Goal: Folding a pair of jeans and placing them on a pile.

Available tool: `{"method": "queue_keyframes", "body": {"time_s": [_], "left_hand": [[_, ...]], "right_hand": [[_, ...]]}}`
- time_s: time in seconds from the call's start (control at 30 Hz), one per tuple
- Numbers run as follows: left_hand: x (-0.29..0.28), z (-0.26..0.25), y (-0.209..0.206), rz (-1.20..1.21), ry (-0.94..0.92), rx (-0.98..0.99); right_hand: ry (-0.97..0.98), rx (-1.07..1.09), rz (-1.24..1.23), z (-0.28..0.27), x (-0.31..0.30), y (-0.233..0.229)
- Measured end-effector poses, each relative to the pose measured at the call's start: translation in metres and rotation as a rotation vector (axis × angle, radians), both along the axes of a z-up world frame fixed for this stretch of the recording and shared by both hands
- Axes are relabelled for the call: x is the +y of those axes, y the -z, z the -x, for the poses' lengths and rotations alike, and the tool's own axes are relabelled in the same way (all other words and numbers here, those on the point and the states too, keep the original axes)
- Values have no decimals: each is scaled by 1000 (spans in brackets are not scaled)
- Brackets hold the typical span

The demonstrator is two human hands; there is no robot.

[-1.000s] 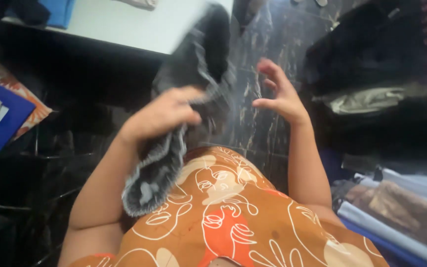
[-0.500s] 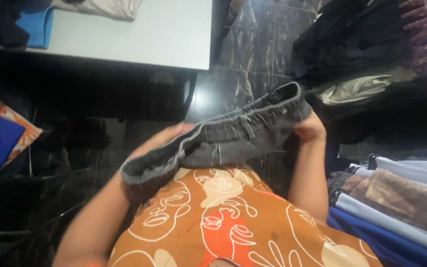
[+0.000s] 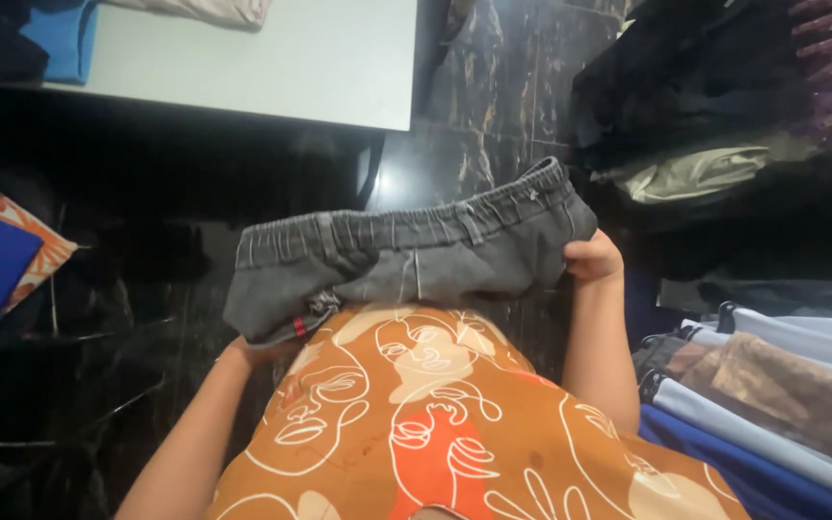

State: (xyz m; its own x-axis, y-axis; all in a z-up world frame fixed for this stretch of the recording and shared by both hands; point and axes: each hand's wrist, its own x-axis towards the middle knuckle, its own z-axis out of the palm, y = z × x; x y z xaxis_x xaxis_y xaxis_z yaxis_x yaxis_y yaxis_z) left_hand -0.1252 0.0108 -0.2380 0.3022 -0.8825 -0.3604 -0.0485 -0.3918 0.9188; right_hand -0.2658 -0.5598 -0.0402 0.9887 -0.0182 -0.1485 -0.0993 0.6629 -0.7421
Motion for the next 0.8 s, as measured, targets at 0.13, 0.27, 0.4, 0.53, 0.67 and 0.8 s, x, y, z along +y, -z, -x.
{"method": "queue_keyframes", "body": {"time_s": [0.13, 0.27, 0.4, 0.53, 0.67, 0.8], "left_hand": [[-44, -9, -39, 182, -382, -111], [-86, -46, -144, 248, -736, 382], [-119, -85, -112, 405, -734, 925], [-138, -86, -158, 253, -597, 825], [-140, -102, -212, 401, -661, 878], [-149, -111, -220, 564, -668, 821]], "right_hand": [[67, 5, -16, -5, -2, 2], [258, -29, -116, -31, 10, -37], [-88, -72, -135, -48, -11, 51], [-65, 234, 237, -74, 49, 22], [23, 124, 111, -74, 34, 4], [-71, 276, 360, -84, 53, 41]]}}
